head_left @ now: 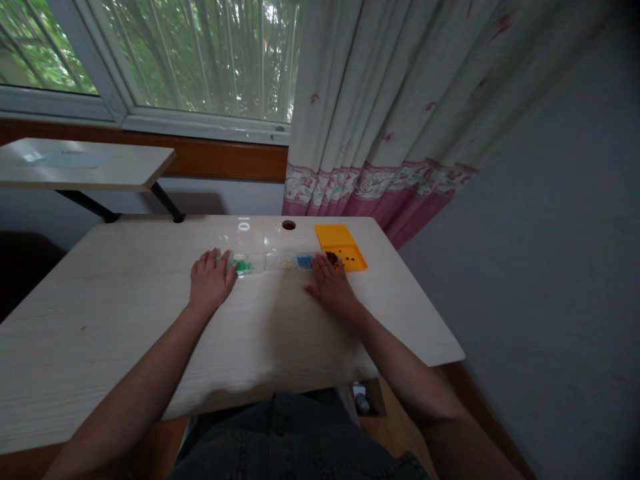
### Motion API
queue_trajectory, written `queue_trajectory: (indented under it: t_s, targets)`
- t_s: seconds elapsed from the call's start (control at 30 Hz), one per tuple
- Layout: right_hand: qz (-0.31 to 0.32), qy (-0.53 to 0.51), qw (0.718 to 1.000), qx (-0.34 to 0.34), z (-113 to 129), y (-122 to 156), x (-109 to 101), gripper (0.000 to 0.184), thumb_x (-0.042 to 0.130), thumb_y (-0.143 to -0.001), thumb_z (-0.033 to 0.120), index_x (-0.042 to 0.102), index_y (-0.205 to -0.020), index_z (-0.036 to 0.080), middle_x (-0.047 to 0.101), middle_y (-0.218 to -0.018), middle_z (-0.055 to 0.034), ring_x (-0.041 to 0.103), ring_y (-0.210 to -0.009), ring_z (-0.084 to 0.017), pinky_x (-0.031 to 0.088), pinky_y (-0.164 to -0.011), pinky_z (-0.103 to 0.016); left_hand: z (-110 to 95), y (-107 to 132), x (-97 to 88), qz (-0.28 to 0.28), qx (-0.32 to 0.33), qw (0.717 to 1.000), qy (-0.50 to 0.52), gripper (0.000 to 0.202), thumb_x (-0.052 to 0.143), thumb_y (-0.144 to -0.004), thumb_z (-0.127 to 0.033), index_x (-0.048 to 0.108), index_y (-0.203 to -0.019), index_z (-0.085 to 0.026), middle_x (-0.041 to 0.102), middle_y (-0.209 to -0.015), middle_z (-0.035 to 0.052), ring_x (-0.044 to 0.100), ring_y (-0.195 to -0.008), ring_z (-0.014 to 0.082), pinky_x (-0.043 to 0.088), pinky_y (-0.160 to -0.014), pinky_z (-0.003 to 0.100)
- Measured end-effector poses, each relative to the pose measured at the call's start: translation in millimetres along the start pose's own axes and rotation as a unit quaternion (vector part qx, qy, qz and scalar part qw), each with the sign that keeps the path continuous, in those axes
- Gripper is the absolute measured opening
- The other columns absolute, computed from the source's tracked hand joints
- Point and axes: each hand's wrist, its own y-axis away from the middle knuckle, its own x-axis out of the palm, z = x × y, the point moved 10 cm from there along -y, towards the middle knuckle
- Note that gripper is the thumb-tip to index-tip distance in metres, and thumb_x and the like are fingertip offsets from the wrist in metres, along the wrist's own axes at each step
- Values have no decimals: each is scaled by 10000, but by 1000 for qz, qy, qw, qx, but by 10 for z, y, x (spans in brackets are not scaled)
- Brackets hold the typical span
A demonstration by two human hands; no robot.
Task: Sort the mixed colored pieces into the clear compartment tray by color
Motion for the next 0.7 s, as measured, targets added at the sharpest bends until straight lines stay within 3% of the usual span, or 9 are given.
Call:
queue_trajectory:
  t_s: [0.13,0.27,0.4,0.5,0.6,0.7]
  targets:
    - [5,-10,1000,14,-9,-37,-29,718,343,-947,628,319,-1497,168,262,-1586,-151,209,-1483,-284,3,-1185,-608,-3,-7,-13,-2,4,1000,0,559,317,-972,-476,497,-1384,-144,454,-1458,190,369,-1366,362,296,-1097,551]
    - [-5,-63,998,8,-170,-151,-156,536,319,-983,555,507,-1371,236,444,-1503,-90,385,-1392,-275,125,-1171,-599,-7,-16,-10,2,6,1000,0,556,327,-969,-475,499,-1380,-142,462,-1452,187,388,-1350,362,299,-1089,549]
    - [-87,-100,987,93,-762,-304,-378,452,404,-965,452,585,-1302,211,567,-1374,-109,482,-1279,-279,310,-1110,-476,1,-22,6,2,7,1000,-4,551,326,-973,-477,498,-1379,-147,468,-1448,182,394,-1344,360,305,-1080,548]
    - [-116,-85,963,228,-1392,-331,-405,455,411,-945,396,602,-1289,168,617,-1247,-154,530,-1173,-305,374,-1040,-455,7,-22,7,-3,8,1000,3,540,333,-973,-474,505,-1370,-151,470,-1446,182,396,-1340,361,307,-1075,554]
    - [-79,-85,937,329,-1884,-318,-261,469,408,-934,381,605,-1288,144,601,-1245,-181,525,-1174,-319,379,-1026,-446,4,-19,-1,-5,7,1000,9,535,334,-976,-470,510,-1366,-148,468,-1443,187,392,-1339,362,309,-1074,554]
    - [-38,-112,922,370,-2156,-340,-69,469,386,-946,415,657,-1200,130,627,-1216,-197,546,-1174,-316,395,-1008,-424,-6,-17,-11,-4,5,1000,8,527,347,-975,-461,511,-1366,-148,474,-1433,185,390,-1337,358,314,-1075,544]
